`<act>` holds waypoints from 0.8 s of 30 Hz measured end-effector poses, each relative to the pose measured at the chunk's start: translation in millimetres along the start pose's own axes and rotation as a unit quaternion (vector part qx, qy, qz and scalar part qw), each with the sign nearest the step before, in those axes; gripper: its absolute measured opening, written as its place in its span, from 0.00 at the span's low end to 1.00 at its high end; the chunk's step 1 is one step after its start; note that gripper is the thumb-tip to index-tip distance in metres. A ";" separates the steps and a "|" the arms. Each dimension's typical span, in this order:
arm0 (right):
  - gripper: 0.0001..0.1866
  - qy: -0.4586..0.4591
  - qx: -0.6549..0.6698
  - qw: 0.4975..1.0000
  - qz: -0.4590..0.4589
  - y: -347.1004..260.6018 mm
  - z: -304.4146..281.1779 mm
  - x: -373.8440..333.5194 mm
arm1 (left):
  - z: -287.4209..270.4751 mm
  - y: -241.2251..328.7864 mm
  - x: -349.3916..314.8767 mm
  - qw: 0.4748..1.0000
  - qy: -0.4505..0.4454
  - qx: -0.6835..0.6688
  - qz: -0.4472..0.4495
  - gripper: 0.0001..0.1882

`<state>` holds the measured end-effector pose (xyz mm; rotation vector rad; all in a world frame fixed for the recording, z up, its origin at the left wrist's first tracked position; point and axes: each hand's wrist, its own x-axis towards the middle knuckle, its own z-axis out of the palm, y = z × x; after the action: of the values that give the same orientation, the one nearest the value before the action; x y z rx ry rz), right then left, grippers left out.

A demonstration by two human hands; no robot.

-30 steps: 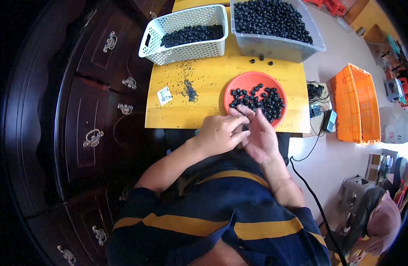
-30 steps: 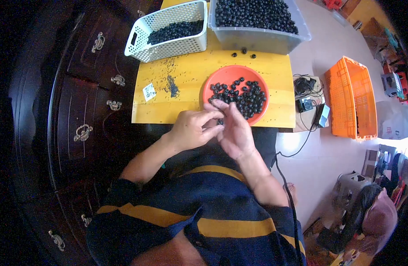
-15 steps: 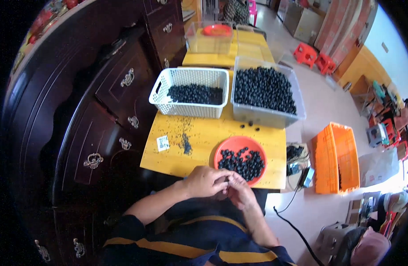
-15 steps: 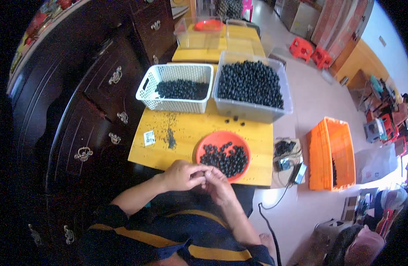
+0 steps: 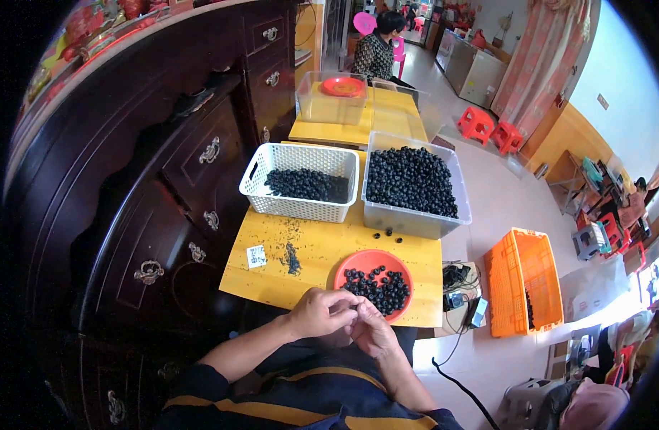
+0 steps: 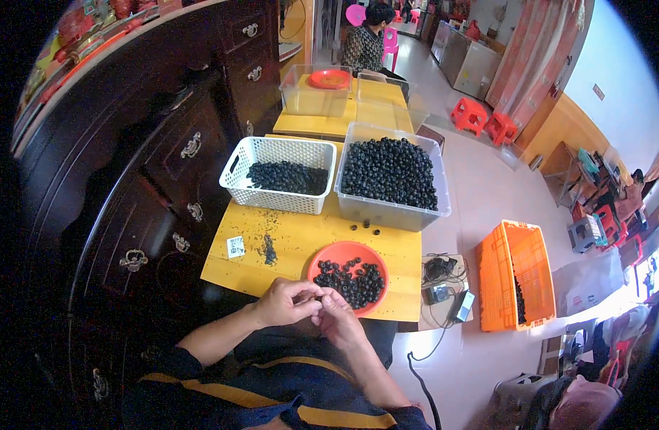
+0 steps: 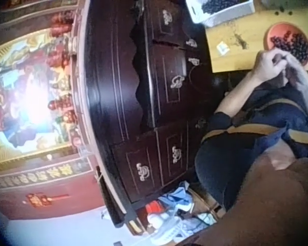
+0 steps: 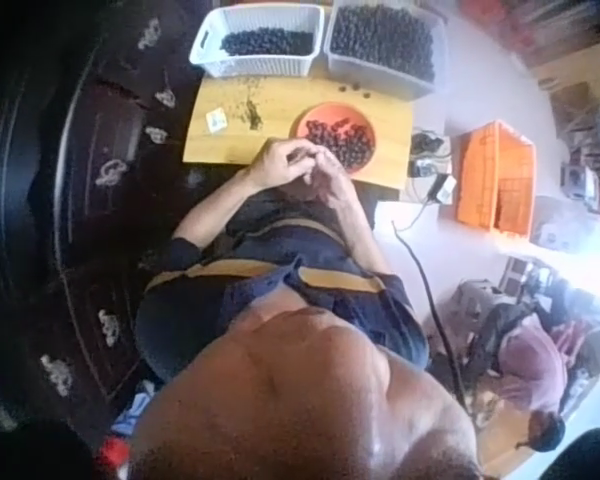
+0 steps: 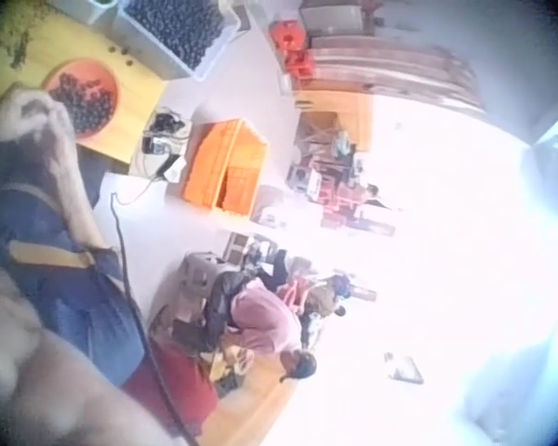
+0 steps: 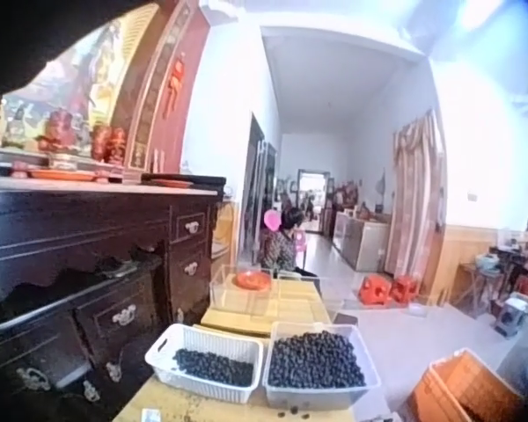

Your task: The person sorts small black berries from a plate into sorting baskets and crates using a knife.

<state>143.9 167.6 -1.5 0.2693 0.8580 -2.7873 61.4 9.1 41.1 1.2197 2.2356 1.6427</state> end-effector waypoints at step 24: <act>0.16 -0.073 -0.043 0.996 0.014 0.3 15.0 -18.3 | -10.8 -6.6 -19.0 0.946 -0.130 -0.290 -0.065 0.06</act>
<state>159.9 161.5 14.8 0.0631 0.9272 -2.6966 65.0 -12.1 33.2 1.0260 1.4825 1.7779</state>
